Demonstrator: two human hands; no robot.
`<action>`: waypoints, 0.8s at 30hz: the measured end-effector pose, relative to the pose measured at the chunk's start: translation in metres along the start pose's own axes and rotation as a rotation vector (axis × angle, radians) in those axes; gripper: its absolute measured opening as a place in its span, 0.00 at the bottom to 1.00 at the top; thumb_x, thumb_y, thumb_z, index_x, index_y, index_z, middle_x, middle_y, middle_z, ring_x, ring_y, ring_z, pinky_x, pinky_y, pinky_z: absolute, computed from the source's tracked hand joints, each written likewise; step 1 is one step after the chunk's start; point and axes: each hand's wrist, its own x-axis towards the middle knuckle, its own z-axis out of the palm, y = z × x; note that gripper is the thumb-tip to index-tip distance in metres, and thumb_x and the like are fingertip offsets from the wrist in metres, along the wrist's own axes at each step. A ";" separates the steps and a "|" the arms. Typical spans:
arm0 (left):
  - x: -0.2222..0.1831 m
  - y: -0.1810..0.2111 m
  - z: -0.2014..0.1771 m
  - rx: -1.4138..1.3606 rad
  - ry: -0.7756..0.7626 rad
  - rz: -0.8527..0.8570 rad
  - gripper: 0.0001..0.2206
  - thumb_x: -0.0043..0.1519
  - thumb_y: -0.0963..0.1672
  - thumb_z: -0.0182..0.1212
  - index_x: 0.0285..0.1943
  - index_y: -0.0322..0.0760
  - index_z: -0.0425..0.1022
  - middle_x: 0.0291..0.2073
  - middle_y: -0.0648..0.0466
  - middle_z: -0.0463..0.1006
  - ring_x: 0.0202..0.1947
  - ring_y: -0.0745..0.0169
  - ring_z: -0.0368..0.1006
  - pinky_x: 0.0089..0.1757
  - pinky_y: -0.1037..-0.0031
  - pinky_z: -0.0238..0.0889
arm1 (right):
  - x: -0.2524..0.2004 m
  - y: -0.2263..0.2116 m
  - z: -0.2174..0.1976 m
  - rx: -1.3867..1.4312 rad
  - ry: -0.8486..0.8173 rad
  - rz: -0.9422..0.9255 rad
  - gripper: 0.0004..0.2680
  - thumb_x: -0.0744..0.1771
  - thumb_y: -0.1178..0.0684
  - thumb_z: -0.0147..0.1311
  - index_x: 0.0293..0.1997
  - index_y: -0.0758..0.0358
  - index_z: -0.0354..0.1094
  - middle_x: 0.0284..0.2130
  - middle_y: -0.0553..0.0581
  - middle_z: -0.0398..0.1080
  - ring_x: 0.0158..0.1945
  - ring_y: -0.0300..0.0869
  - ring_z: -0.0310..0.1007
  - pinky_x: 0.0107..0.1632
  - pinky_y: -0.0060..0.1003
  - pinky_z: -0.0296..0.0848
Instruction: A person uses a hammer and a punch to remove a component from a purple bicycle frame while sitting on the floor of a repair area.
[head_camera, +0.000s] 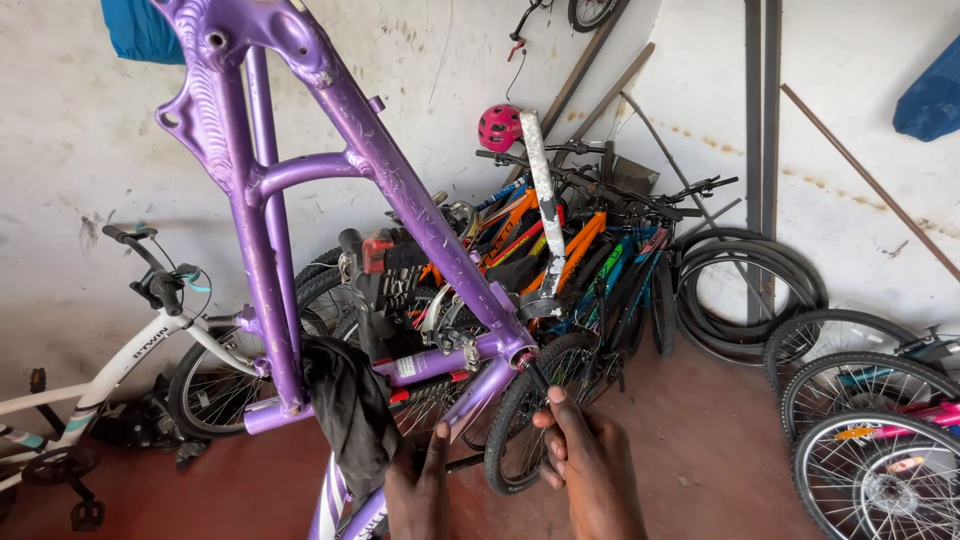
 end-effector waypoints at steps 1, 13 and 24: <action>-0.002 0.004 0.000 0.000 0.001 -0.001 0.22 0.53 0.53 0.54 0.39 0.30 0.78 0.27 0.48 0.79 0.28 0.61 0.69 0.35 0.75 0.61 | 0.002 0.000 0.001 0.000 0.000 0.001 0.14 0.65 0.52 0.51 0.24 0.77 0.67 0.12 0.54 0.52 0.14 0.36 0.46 0.17 0.33 0.48; -0.032 0.118 -0.030 -0.062 0.096 0.507 0.14 0.53 0.49 0.59 0.30 0.32 0.75 0.20 0.52 0.78 0.18 0.66 0.67 0.26 0.77 0.62 | 0.015 -0.002 0.019 -0.119 0.023 0.037 0.14 0.65 0.49 0.51 0.28 0.75 0.68 0.14 0.54 0.53 0.16 0.37 0.47 0.19 0.32 0.49; 0.008 0.147 -0.018 0.205 -0.084 0.707 0.29 0.45 0.56 0.64 0.47 0.33 0.70 0.24 0.51 0.70 0.23 0.63 0.66 0.28 0.71 0.63 | 0.020 -0.013 0.026 -0.253 -0.185 -0.069 0.19 0.65 0.41 0.44 0.30 0.74 0.69 0.14 0.54 0.57 0.16 0.37 0.52 0.21 0.31 0.54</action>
